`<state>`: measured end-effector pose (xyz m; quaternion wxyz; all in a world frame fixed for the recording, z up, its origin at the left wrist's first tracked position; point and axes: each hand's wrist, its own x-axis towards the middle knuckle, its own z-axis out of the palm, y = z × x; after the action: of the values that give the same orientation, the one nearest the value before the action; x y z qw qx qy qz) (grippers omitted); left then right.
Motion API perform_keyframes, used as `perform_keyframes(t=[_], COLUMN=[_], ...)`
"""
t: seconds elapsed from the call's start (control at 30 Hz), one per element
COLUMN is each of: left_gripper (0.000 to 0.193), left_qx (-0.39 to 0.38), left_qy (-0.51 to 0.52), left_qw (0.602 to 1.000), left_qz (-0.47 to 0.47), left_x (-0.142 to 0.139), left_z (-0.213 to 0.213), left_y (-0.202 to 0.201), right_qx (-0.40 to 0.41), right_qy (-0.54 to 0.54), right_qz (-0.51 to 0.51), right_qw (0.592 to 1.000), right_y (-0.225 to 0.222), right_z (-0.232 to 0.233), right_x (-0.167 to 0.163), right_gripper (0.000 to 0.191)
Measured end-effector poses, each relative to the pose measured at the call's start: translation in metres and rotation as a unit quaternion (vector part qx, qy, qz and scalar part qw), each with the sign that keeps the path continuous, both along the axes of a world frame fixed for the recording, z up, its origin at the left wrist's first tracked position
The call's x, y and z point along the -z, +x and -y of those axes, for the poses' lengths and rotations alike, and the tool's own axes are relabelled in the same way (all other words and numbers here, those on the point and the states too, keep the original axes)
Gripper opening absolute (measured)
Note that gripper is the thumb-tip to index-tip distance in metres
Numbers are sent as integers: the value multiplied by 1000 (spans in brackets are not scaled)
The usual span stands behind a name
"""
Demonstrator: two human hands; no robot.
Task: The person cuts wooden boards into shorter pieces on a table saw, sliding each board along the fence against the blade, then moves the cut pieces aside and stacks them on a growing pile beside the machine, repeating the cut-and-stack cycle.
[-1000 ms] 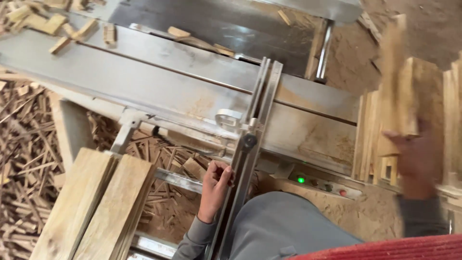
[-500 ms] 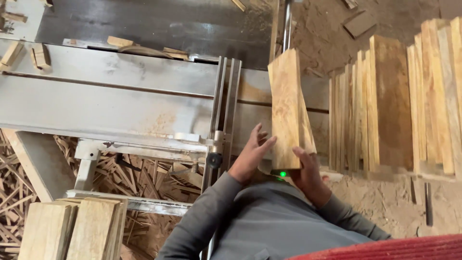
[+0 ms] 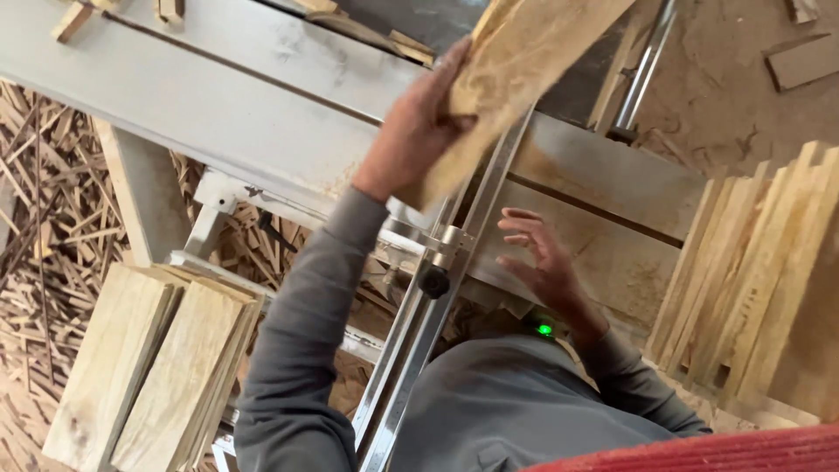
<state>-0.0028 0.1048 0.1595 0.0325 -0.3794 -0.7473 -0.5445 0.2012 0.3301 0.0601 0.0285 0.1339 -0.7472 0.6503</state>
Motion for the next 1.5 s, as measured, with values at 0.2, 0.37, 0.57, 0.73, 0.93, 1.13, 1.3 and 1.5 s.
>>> perform_keyframes(t=[0.2, 0.37, 0.57, 0.73, 0.93, 1.13, 1.3, 1.5], left_gripper=[81, 71, 69, 77, 85, 72, 51, 58], left_qx=[-73, -63, -96, -39, -111, -105, -141, -152], left_qy=[-101, -16, -106, -16, -300, -245, -146, -189], left_qw=[986, 981, 957, 923, 895, 940, 956, 944], left_qz=[112, 182, 253, 382, 312, 214, 214, 223], left_x=[87, 172, 224, 238, 228, 230, 228, 189], left_z=[26, 30, 38, 39, 40, 48, 55, 64], left_y=[-39, -70, -75, -60, -56, -64, -60, -39], right_qx=[88, 119, 123, 196, 147, 80, 49, 12], right_qy=[12, 2, -17, 177, 337, 450, 450, 479], right_qz=[20, 34, 21, 23, -70, 18, 52, 54], right_qw=[996, 992, 992, 964, 927, 889, 890, 876], right_y=[-18, -46, -96, -180, -313, -377, -393, -391], right_z=[4, 11, 24, 7, -2, 0, -17, -27], right_x=[-16, -26, -15, 6, 37, 53, 73, 95], right_gripper=[30, 17, 10, 22, 41, 55, 52, 53])
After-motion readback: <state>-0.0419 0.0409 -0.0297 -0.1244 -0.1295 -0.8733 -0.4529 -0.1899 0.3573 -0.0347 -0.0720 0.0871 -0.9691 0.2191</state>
